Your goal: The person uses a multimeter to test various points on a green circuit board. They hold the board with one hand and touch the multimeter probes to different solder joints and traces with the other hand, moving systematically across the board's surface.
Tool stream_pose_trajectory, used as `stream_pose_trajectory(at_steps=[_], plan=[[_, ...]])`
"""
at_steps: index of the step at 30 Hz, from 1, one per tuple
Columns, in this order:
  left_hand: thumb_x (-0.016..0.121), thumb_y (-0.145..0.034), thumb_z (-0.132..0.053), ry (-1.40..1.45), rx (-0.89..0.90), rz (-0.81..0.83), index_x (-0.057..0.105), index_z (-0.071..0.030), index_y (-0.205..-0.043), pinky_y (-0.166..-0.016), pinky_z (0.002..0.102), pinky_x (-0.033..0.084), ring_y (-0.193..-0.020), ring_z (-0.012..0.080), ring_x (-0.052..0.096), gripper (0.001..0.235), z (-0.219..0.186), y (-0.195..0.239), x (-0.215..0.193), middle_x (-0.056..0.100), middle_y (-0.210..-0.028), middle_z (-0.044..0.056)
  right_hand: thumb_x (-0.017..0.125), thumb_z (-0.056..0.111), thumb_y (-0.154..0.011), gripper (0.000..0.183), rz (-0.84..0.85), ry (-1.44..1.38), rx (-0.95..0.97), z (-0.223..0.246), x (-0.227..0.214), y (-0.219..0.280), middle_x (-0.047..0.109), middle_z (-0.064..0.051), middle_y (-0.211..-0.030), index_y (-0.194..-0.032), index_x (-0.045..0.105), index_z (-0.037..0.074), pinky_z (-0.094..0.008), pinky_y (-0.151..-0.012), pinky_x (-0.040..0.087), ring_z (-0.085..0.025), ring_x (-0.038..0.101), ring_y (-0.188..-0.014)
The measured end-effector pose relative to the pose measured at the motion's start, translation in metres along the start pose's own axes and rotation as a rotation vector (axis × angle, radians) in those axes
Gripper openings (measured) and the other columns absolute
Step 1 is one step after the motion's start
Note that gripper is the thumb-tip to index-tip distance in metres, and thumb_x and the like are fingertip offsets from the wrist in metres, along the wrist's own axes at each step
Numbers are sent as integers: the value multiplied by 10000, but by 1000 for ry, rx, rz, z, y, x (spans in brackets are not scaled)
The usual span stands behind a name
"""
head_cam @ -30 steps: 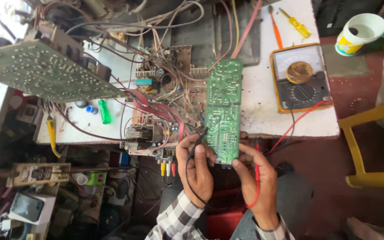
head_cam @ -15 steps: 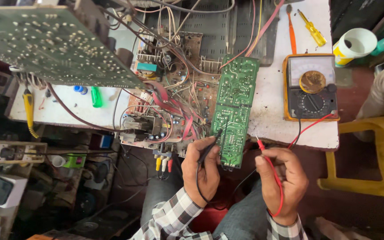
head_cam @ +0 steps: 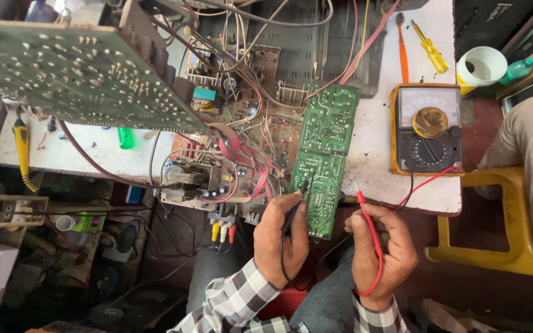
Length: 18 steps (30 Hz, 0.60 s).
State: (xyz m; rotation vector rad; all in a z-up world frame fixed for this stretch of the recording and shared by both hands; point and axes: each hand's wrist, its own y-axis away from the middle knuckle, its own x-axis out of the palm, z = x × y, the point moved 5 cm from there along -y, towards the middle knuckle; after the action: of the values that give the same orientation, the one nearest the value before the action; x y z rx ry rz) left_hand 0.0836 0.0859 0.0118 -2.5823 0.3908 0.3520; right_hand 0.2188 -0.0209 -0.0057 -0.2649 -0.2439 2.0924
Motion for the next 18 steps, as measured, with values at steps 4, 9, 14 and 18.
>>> stream_pose_trajectory(at_steps=[4,9,14,18], plan=[[657,-987,-5,-13,19,-7,610,15,-1155,-810,349,584,-932,324,734,175,0,1,-2,694,-1048,193,701,-19,-971,234,60,-10,-83,9,5,-4,716,-124,-1027,-1200,671,-55,-294,-814,617,-165,724,-884],[665,-979,-3,-4,-36,-2,623,9,-1145,-788,338,583,-900,301,739,171,3,1,-3,701,-1023,180,709,-16,-954,217,100,142,-198,17,7,-6,737,-137,-1010,-1168,705,-49,-285,-779,607,-169,729,-847],[666,-974,-9,11,-74,-5,630,11,-1143,-772,325,581,-871,277,743,174,6,1,-4,709,-1005,173,704,-2,-979,150,54,212,-321,14,0,-5,728,-124,-983,-1125,705,-37,-287,-792,596,-197,726,-862],[666,-973,-12,-27,-51,-5,627,13,-1141,-774,325,575,-881,281,735,174,6,1,-5,702,-1006,174,653,-9,-1005,122,83,141,-343,3,-6,-5,715,-152,-990,-1119,662,-53,-289,-761,599,-218,721,-863]])
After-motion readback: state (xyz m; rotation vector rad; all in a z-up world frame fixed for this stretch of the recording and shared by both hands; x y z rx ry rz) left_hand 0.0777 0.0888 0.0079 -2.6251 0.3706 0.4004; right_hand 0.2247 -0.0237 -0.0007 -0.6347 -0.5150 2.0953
